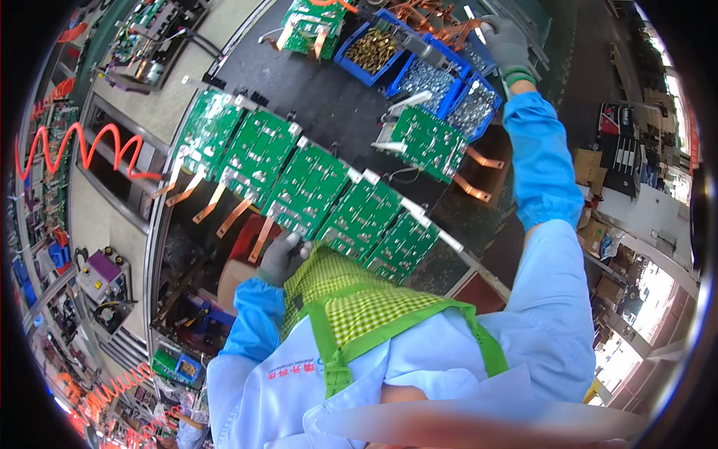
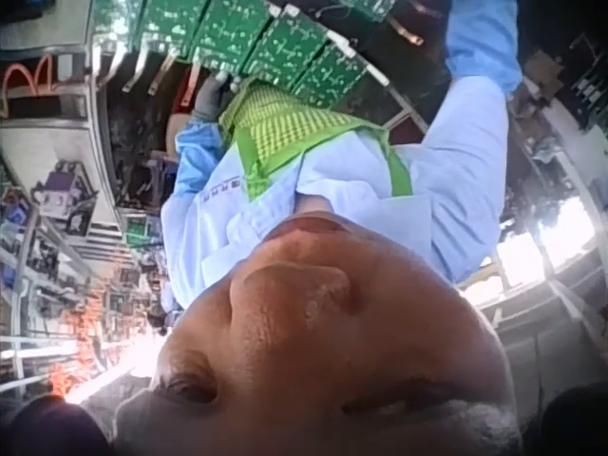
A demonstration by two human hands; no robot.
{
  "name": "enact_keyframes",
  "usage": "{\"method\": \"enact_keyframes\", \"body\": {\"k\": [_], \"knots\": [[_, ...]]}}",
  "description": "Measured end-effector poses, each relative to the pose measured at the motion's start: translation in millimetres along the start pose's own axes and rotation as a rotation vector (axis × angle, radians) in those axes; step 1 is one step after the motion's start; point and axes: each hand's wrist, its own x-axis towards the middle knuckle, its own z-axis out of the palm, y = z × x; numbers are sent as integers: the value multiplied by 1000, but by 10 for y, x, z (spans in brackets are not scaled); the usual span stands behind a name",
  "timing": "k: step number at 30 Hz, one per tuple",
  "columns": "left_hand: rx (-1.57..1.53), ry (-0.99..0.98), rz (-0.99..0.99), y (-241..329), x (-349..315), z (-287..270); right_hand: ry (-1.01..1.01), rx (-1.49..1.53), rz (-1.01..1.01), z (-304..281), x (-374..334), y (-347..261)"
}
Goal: The recorder is assembling circuit boards by placing and fastening copper busbars onto green PCBs using screws and a pneumatic screwdriver.
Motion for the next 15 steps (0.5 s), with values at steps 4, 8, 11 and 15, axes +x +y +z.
{"method": "enact_keyframes", "body": {"k": [4,8,11,15], "knots": [[136,51,-43,59,-105,74,-61,333,-126,-816,-673,-909],[100,30,-43,82,15,-61,-577,674,-252,-1224,-1597,-1845],[184,-19,-107,107,87,-163,-575,584,-434,-944,-2332,-2227],[186,-36,-120,192,25,-91,-692,214,-295,-582,-2687,-2533]]}}
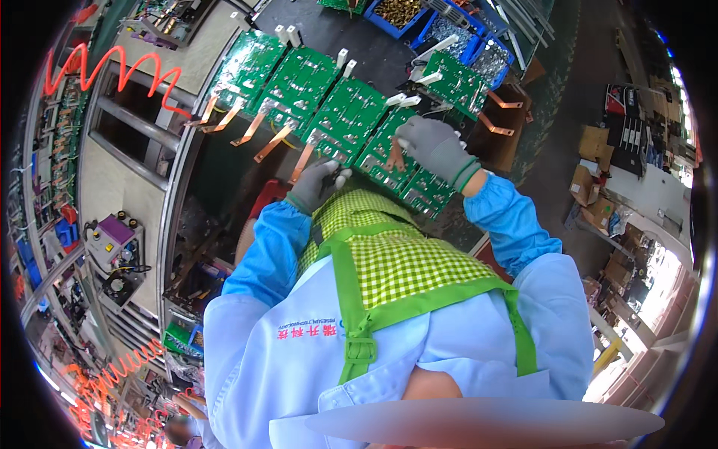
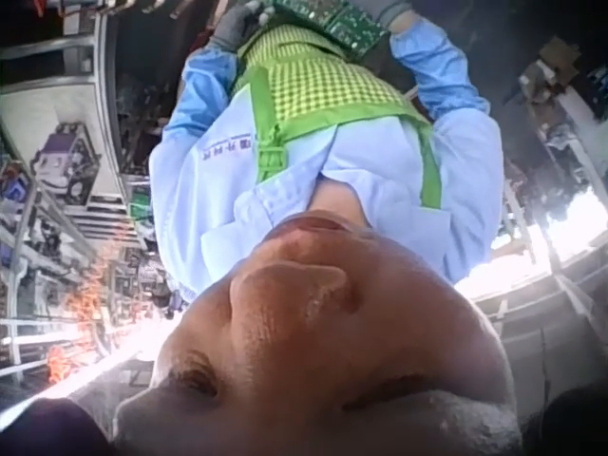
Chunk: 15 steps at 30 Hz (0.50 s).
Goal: The recorder is assembling circuit boards by placing and fastening copper busbars onto green PCBs using screws and a pneumatic screwdriver.
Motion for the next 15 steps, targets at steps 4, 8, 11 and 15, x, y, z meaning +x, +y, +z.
{"method": "enact_keyframes", "body": {"k": [4,8,11,15], "knots": [[17,-37,32,26,-95,71,337,41,10,-52,-133,-78],[69,62,59,54,-187,215,536,163,84,-66,-173,-296],[119,111,69,30,-138,309,517,203,208,58,-177,-407],[161,94,87,30,-103,223,522,277,151,217,-79,-665]]}}
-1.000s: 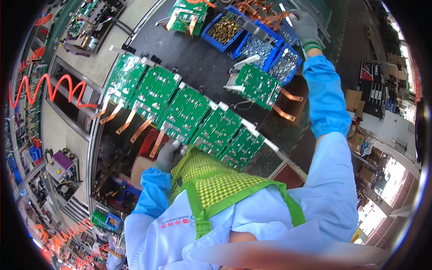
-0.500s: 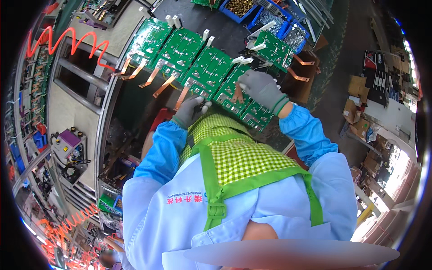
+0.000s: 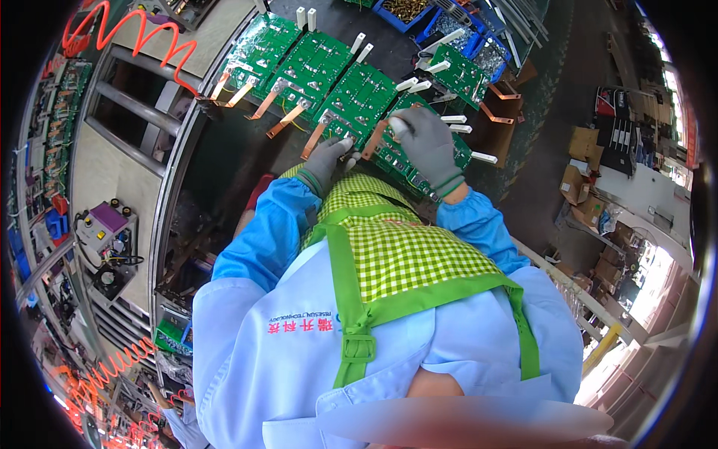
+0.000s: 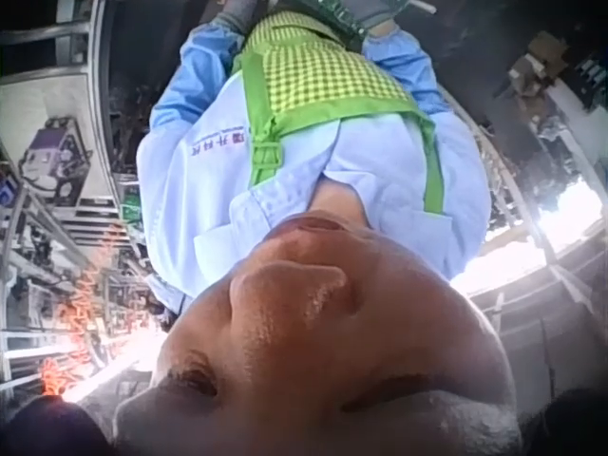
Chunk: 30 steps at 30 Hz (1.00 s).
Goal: The recorder is assembling circuit boards by placing and fastening copper busbars onto green PCBs using screws and a pneumatic screwdriver.
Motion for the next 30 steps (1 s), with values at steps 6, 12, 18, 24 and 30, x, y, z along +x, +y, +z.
{"method": "enact_keyframes", "body": {"k": [6,12,18,24,30], "knots": [[-199,-145,-38,-66,115,-213,-453,295,295,411,-3,-33],[-61,-238,-38,66,-67,-103,-402,98,388,751,-60,-28],[-73,-194,-23,86,-76,-47,-216,147,381,746,-103,58],[-189,-263,-12,-33,49,-230,176,230,388,485,-136,-32],[-68,-154,81,-82,3,-29,209,15,300,717,-347,40]]}}
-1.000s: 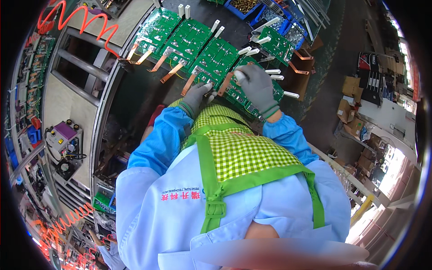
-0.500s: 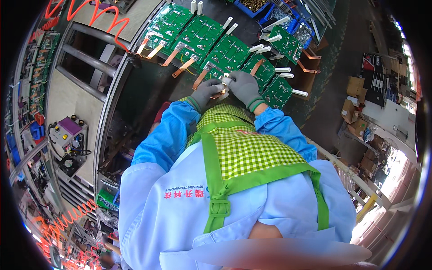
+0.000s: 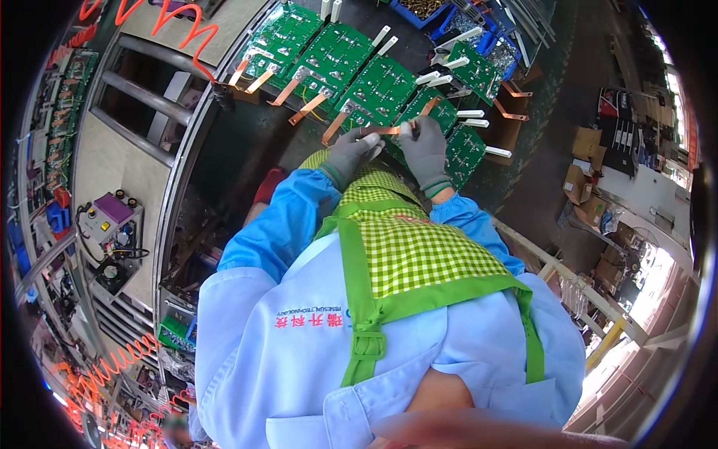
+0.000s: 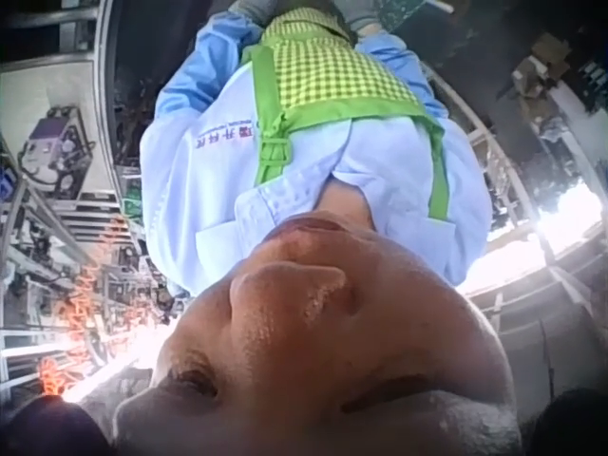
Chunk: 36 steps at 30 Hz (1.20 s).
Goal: The recorder is assembling circuit boards by placing and fastening copper busbars onto green PCBs using screws and a pneumatic screwdriver.
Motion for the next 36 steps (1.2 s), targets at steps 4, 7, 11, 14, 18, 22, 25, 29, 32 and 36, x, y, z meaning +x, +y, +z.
{"method": "enact_keyframes", "body": {"k": [4,7,11,14,18,22,25,29,32,36], "knots": [[8,90,48,-42,21,-8,-225,-175,-98,-190,-144,-114],[20,126,39,-104,88,-39,-196,-263,-245,-184,-209,-125],[-30,93,46,-108,105,-77,-334,-115,-343,-189,-115,-102],[-53,70,31,-27,83,-67,-414,-93,-581,-230,-60,72],[28,-25,-35,4,139,-163,-355,-35,-432,-370,-121,5],[-63,-33,-2,-67,182,-225,-348,131,-334,-298,-315,-145],[-167,42,-40,-67,179,-191,-376,93,-298,-129,-387,-94],[-219,-6,-20,-88,178,-186,-506,126,-348,-73,-357,-173],[-249,20,-35,-66,128,-116,-546,-47,-199,-52,-450,-281],[-64,-17,56,-131,178,-171,-508,196,-326,28,-376,-160]]}}
